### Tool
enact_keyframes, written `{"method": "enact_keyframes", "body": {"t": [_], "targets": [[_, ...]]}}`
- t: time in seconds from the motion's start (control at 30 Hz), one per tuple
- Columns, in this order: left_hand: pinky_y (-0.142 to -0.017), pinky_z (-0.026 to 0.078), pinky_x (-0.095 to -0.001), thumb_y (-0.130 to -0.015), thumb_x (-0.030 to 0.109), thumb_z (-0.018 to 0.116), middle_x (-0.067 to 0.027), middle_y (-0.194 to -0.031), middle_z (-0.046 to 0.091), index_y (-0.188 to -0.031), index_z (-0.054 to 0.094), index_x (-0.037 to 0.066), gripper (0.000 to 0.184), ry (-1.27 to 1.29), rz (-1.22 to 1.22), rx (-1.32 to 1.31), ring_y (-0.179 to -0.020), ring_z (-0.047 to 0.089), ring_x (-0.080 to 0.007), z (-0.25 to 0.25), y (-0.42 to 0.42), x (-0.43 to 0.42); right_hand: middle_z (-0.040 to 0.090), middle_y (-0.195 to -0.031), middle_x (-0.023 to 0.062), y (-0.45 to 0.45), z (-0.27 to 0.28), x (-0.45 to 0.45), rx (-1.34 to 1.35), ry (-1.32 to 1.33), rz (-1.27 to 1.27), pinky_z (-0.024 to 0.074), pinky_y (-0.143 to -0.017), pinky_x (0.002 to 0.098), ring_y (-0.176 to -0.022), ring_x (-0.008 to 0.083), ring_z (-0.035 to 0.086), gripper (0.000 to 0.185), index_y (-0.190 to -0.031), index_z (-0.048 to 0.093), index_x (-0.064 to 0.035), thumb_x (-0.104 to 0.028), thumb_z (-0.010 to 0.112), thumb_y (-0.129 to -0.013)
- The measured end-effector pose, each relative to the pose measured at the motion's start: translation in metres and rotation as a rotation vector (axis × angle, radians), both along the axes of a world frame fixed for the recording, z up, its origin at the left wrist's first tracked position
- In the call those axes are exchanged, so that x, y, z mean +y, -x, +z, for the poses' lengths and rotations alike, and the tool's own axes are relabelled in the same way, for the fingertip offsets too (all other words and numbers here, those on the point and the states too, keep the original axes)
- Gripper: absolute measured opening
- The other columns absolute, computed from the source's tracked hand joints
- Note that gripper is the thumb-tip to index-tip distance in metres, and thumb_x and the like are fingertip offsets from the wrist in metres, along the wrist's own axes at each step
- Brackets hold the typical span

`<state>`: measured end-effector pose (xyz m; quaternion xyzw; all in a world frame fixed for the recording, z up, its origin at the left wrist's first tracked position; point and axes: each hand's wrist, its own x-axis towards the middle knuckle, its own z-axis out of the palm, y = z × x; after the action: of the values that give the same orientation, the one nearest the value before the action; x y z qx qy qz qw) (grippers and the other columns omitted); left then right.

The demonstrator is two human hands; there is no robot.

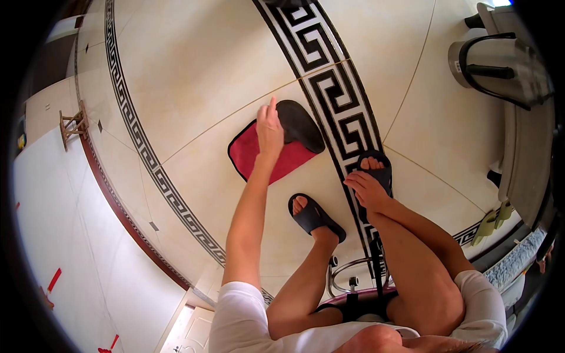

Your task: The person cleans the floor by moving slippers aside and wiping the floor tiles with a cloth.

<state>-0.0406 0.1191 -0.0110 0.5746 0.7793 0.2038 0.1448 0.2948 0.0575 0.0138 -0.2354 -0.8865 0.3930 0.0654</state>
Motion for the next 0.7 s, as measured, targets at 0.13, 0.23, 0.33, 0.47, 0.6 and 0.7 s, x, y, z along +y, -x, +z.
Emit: {"method": "enact_keyframes", "body": {"t": [0.13, 0.23, 0.33, 0.47, 0.6, 0.7], "targets": [[-0.091, 0.042, -0.0426, -0.086, -0.006, 0.051, -0.0148, -0.105, 0.049, -0.141, 0.043, 0.001, 0.056, 0.099, -0.002, 0.119, -0.100, 0.050, -0.0321, -0.010, -0.021, -0.012, 0.055, -0.116, 0.0115, 0.001, -0.002, 0.001, 0.030, 0.067, -0.034, 0.0374, -0.106, 0.0380, -0.115, 0.0285, 0.049, 0.038, -0.114, 0.057, -0.0015, -0.004, 0.059, -0.076], [-0.092, 0.041, -0.0438, -0.082, -0.006, 0.052, -0.0146, -0.105, 0.048, -0.144, 0.039, 0.001, 0.063, 0.140, 0.014, 0.198, -0.101, 0.049, -0.0329, -0.008, -0.029, -0.006, 0.055, -0.116, 0.0115, 0.002, 0.003, 0.002, 0.005, 0.027, -0.011, 0.0379, -0.106, 0.0381, -0.114, 0.0287, 0.049, 0.038, -0.114, 0.056, -0.0014, -0.003, 0.060, -0.076], [-0.090, 0.042, -0.0440, -0.082, -0.004, 0.052, -0.0151, -0.104, 0.047, -0.145, 0.036, 0.003, 0.065, 0.198, 0.017, 0.253, -0.101, 0.050, -0.0337, -0.002, -0.028, 0.012, 0.055, -0.116, 0.0118, 0.003, 0.000, 0.001, 0.023, 0.040, -0.027, 0.0382, -0.105, 0.0382, -0.114, 0.0290, 0.049, 0.040, -0.114, 0.056, -0.0015, -0.003, 0.060, -0.075], [-0.081, 0.047, -0.0425, -0.081, -0.002, 0.053, -0.0141, -0.106, 0.046, -0.146, 0.034, 0.005, 0.067, 0.225, 0.012, 0.286, -0.102, 0.051, -0.0310, -0.009, -0.015, 0.041, 0.055, -0.116, 0.0120, 0.001, -0.001, 0.001, 0.019, 0.061, -0.025, 0.0389, -0.105, 0.0384, -0.114, 0.0295, 0.049, 0.040, -0.114, 0.056, -0.0014, -0.002, 0.061, -0.074], [-0.075, 0.050, -0.0381, -0.081, -0.002, 0.053, -0.0132, -0.109, 0.047, -0.145, 0.039, 0.010, 0.067, 0.234, 0.027, 0.195, -0.100, 0.053, -0.0293, -0.010, 0.009, 0.057, 0.055, -0.116, 0.0119, 0.002, -0.003, 0.000, 0.024, 0.065, -0.033, 0.0397, -0.104, 0.0384, -0.114, 0.0296, 0.050, 0.041, -0.114, 0.057, -0.0014, -0.002, 0.061, -0.074], [-0.071, 0.050, -0.0306, -0.079, -0.006, 0.052, -0.0108, -0.107, 0.049, -0.136, 0.051, 0.013, 0.059, 0.035, 0.070, -0.091, -0.086, 0.056, -0.0203, -0.025, 0.037, 0.055, 0.055, -0.116, 0.0118, 0.002, -0.001, 0.001, 0.022, 0.090, -0.036, 0.0400, -0.104, 0.0383, -0.114, 0.0296, 0.050, 0.041, -0.114, 0.057, -0.0015, -0.001, 0.061, -0.073]]}}
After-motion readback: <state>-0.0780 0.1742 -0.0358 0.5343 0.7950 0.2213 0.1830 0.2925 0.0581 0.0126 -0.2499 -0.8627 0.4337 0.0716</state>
